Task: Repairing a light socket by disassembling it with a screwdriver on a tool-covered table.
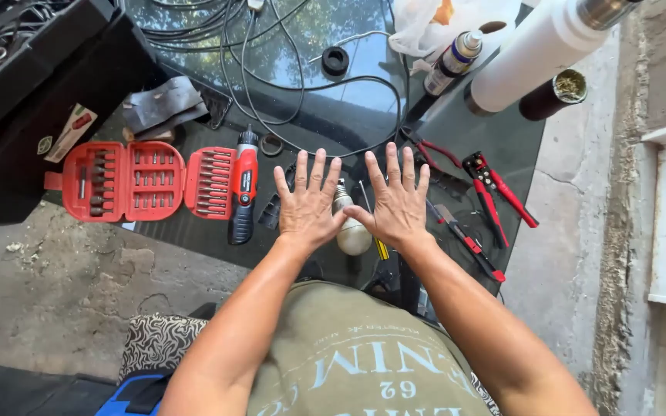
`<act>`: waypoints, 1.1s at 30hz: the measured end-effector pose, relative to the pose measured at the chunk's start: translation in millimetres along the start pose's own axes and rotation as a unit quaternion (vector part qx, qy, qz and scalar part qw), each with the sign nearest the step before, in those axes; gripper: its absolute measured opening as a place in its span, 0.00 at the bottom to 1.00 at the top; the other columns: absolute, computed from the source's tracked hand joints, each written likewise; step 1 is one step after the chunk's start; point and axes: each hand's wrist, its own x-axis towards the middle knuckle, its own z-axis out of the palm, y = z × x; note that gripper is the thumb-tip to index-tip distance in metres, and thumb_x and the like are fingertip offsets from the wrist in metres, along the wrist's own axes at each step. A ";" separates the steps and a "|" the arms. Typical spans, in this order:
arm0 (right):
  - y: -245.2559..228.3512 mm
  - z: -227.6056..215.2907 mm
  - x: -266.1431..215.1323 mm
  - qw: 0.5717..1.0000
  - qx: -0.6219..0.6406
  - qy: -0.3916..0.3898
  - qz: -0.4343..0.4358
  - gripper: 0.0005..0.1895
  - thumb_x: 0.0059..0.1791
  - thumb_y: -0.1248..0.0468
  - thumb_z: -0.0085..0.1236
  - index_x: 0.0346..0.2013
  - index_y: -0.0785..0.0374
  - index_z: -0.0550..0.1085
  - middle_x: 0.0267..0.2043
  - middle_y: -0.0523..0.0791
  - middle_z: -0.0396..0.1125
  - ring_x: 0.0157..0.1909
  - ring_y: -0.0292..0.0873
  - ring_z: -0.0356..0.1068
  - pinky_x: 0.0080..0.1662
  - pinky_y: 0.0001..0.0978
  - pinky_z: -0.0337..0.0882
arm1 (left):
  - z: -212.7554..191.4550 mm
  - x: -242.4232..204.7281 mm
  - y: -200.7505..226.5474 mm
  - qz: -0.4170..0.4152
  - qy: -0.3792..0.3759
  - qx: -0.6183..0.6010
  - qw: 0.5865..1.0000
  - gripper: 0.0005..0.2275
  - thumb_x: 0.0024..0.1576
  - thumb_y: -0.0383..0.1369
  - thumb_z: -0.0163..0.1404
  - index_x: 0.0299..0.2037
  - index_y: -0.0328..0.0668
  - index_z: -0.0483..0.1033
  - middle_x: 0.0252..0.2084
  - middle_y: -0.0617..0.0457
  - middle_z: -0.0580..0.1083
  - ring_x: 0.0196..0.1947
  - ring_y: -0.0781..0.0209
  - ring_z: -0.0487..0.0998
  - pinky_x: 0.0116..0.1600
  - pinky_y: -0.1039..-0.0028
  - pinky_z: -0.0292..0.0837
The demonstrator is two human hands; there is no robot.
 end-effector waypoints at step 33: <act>37.2 -46.2 19.2 0.828 0.536 -0.047 0.157 0.18 0.42 0.57 0.75 0.39 0.63 0.80 0.25 0.44 0.70 0.25 0.33 0.69 0.24 0.22 0.73 | -65.8 -14.7 64.2 -0.178 -0.139 -0.449 0.865 0.30 0.40 0.56 0.57 0.56 0.67 0.76 0.43 0.57 0.81 0.49 0.52 0.82 0.52 0.66 0.76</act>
